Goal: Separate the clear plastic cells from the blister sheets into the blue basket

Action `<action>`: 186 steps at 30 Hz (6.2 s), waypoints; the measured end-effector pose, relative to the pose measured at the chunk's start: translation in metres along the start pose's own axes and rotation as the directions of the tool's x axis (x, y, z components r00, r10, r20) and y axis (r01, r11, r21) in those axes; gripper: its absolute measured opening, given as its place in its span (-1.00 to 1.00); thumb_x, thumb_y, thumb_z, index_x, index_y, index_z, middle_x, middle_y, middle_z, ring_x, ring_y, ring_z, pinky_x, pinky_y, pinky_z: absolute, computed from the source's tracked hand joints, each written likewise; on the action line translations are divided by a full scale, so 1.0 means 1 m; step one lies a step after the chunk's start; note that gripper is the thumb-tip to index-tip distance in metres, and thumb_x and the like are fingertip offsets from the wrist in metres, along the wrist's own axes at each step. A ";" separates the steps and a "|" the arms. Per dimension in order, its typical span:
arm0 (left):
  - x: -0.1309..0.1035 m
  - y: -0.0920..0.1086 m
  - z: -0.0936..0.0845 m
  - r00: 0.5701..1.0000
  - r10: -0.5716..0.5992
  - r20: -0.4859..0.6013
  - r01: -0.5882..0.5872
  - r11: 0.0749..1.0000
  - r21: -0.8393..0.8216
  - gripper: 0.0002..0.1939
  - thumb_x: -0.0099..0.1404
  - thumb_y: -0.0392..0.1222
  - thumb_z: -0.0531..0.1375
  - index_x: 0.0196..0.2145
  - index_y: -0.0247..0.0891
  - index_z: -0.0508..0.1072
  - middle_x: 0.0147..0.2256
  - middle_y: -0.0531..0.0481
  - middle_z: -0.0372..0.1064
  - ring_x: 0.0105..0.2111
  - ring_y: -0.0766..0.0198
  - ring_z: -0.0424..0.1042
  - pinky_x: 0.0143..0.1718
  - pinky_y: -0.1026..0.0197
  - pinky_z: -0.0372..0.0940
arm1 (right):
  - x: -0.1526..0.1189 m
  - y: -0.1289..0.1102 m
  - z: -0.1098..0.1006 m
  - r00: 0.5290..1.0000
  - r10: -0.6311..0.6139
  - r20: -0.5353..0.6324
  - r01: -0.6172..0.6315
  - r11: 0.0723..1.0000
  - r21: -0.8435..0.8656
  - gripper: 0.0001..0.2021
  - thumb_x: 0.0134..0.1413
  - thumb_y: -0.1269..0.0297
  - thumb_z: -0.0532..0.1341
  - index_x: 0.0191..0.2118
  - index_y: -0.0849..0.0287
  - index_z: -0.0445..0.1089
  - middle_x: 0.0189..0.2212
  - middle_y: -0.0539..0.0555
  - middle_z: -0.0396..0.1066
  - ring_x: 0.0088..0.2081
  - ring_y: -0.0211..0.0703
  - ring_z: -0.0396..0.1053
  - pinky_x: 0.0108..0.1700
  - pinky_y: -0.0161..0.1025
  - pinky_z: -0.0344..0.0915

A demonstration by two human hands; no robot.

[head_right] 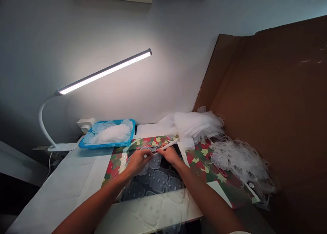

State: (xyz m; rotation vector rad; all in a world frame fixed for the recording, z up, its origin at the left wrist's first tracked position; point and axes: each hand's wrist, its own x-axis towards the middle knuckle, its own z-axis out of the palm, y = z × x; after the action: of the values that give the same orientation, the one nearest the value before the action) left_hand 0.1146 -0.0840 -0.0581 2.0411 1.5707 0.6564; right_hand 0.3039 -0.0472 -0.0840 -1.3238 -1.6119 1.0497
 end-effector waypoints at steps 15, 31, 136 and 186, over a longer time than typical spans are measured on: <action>-0.024 -0.072 -0.065 0.953 -0.297 -0.066 0.152 0.653 -0.742 -0.49 0.16 0.28 0.15 -0.55 -0.27 0.28 -0.66 0.16 0.11 -0.66 0.40 0.10 -0.61 0.33 0.02 | 0.005 -0.019 -0.009 0.970 -0.144 -0.197 0.133 0.989 -0.069 -0.75 0.00 0.07 0.18 -0.52 0.12 0.26 -0.53 -0.02 0.33 -0.43 -0.18 0.24 -0.34 -0.27 0.15; -0.044 -0.048 -0.034 0.977 0.046 0.209 -0.160 0.805 0.571 -0.42 0.30 -0.40 -0.03 0.25 -0.11 0.24 0.31 -0.08 0.03 -0.27 0.15 0.53 -0.34 0.15 0.38 | -0.010 -0.019 0.075 0.926 -0.364 0.103 0.377 0.874 -0.306 -0.85 0.11 0.37 0.13 -0.47 0.12 0.22 -0.40 0.05 0.35 -0.36 -0.15 0.27 -0.29 -0.22 0.20; 0.010 -0.031 -0.093 0.981 -0.183 -0.064 0.098 0.754 -0.649 -0.57 0.24 0.17 0.13 -0.23 -0.30 0.38 -0.42 -0.04 0.48 -0.46 0.25 0.44 -0.42 0.28 0.29 | 0.005 0.044 -0.030 0.972 -0.130 -0.195 0.123 0.991 -0.051 -0.64 0.06 -0.10 0.22 -0.48 0.11 0.31 -0.56 -0.03 0.34 -0.43 -0.13 0.29 -0.30 -0.23 0.18; -0.039 -0.021 0.000 0.673 0.587 0.449 -0.709 0.685 0.167 -0.45 0.39 0.11 0.03 0.30 0.20 0.07 0.39 0.03 -0.37 0.36 -0.17 -0.33 0.28 -0.30 -0.27 | -0.089 0.002 -0.034 0.950 -0.240 0.200 0.271 0.952 -0.145 -0.83 0.09 0.35 0.22 -0.49 0.13 0.28 -0.13 0.10 0.39 -0.17 -0.11 0.39 -0.10 -0.15 0.30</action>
State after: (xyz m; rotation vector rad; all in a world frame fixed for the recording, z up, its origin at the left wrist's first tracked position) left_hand 0.0904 -0.1173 -0.0745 2.8236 0.7153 0.2059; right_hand 0.3489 -0.1310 -0.0801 -1.1123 -1.9888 0.9082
